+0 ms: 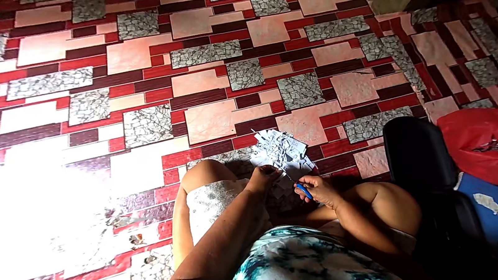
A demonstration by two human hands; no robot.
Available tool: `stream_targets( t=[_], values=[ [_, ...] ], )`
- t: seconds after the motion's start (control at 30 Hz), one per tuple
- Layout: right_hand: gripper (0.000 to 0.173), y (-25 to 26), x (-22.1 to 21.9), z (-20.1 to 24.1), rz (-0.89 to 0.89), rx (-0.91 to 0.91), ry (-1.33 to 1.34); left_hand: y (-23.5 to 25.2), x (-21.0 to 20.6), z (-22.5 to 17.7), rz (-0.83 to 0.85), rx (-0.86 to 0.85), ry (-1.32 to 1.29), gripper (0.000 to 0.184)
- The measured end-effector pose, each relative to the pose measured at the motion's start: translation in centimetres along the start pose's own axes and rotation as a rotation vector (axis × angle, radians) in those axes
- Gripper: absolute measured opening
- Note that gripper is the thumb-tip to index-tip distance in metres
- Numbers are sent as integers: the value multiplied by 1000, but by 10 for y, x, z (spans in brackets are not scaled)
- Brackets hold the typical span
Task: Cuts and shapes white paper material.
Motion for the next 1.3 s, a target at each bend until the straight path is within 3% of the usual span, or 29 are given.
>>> stream_targets(
  t=[0.3, 0.47, 0.63, 1.1, 1.3],
  values=[
    [26, -3, 4, -1, -34, -32, -7, 1, 1, 1, -9, -10, 35, 14],
    [51, 6, 23, -5, -285, -13, -247, -2, 10, -6, -85, -27, 66, 27],
    [52, 6, 40, -1, -458, -8, -407, 5, 12, -1, -95, -37, 80, 42],
    [35, 6, 22, 12, -456, 47, -723, -3, 7, -16, -47, -132, 294, 30],
    [36, 7, 16, 12, -398, -51, -890, -20, -30, -36, 47, -259, 496, 28]
  ],
)
Point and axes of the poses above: each hand's wrist, its own y-axis towards the middle knuckle, its own x-axis out of the back of the hand, z = x × y, the point moved 8 cm from there along y, towards the middle knuckle, and after that the axes turned 1 degree about -x, right-handed, at the moved point
